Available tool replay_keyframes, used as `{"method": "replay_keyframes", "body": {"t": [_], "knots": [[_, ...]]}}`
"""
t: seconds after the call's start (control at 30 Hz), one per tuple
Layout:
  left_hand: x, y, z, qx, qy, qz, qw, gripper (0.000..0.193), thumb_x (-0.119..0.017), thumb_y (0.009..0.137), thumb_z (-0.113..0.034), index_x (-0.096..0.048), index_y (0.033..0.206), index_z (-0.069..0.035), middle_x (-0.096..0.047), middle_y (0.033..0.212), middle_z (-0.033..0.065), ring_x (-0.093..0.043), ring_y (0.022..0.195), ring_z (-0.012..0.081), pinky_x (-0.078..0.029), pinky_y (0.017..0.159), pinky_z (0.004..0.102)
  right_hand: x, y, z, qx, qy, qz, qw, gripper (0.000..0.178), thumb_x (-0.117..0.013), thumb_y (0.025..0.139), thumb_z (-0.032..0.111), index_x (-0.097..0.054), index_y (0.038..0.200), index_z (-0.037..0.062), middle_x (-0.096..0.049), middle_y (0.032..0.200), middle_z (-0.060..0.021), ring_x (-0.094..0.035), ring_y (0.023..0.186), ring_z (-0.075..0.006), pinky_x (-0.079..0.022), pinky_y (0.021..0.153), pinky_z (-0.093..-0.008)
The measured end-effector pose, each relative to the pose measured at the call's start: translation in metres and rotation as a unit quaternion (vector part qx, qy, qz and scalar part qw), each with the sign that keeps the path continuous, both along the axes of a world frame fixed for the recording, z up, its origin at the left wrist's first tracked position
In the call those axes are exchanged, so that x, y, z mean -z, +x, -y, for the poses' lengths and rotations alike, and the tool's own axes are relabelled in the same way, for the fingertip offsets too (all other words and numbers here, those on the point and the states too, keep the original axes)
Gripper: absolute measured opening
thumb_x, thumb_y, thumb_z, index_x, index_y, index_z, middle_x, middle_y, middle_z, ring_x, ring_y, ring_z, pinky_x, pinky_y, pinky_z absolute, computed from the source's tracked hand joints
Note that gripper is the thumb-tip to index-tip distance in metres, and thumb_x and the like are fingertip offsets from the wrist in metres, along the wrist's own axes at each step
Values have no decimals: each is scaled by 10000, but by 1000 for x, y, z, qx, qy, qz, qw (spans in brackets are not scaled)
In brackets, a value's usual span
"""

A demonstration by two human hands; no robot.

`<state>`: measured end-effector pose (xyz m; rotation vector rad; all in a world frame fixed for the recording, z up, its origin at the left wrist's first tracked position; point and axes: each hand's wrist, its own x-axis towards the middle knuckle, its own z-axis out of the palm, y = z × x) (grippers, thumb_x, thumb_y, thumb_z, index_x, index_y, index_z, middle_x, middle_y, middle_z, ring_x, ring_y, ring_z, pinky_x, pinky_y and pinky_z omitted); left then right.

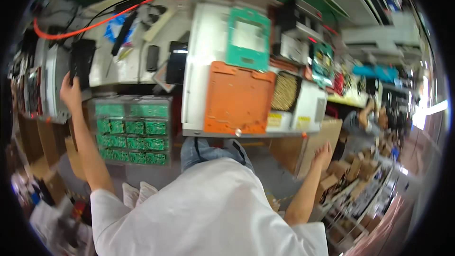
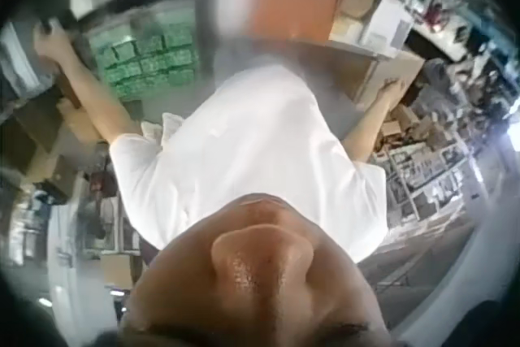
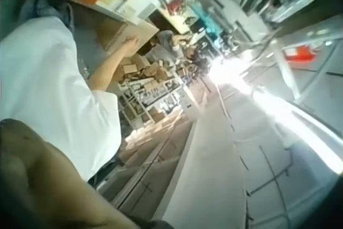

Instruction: Assembling electronic components into housings using a jig and an electric screwdriver.

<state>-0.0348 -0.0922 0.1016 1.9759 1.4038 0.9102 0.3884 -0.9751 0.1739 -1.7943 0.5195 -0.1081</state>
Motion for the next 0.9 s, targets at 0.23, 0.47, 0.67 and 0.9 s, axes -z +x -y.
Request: {"method": "replay_keyframes", "body": {"t": [0.23, 0.47, 0.67, 0.9], "knots": [[-125, 122, 244, 374, 245, -35, 894, 464, -664, 751, 77, -670, 1210, 3, -709, 1137, 166, -713, 965, 322, -579, 843, 376, 69, -32, -45, 75, 28, 8, 997, 248, -615, 977, 156, -648, 1205, 63, -374, 608, 54, -340, 485, -63, -272, 431, -239], [-73, 160, 272, 634, 190, -170, 731, 362, -585, 833, -11, -626, 1191, 27, -617, 1294, 192, -577, 1248, 330, -491, 1023, 422, 73, -79, -55, 169, 45, 18, 985, 234, -627, 973, 176, -665, 1184, 83, -468, 629, 44, -417, 503, -72, -351, 453, -238], [-62, 160, 218, 571, 155, -259, 764, 360, -534, 889, 22, -616, 1239, 44, -534, 1418, 199, -485, 1342, 351, -414, 1084, 429, 97, -107, 31, 145, -202, 42, 968, 198, -661, 939, 190, -727, 1052, 42, -649, 755, -33, -609, 690, -117, -485, 595, -287], [-85, 174, 188, 382, 11, -402, 832, 354, -596, 921, -52, -621, 1269, 5, -607, 1332, 200, -583, 1240, 341, -497, 960, 384, 108, -37, 109, -26, -515, -51, 855, 221, -603, 904, 198, -725, 1034, 67, -713, 1017, -177, -677, 957, -365, -532, 798, -424]]}}
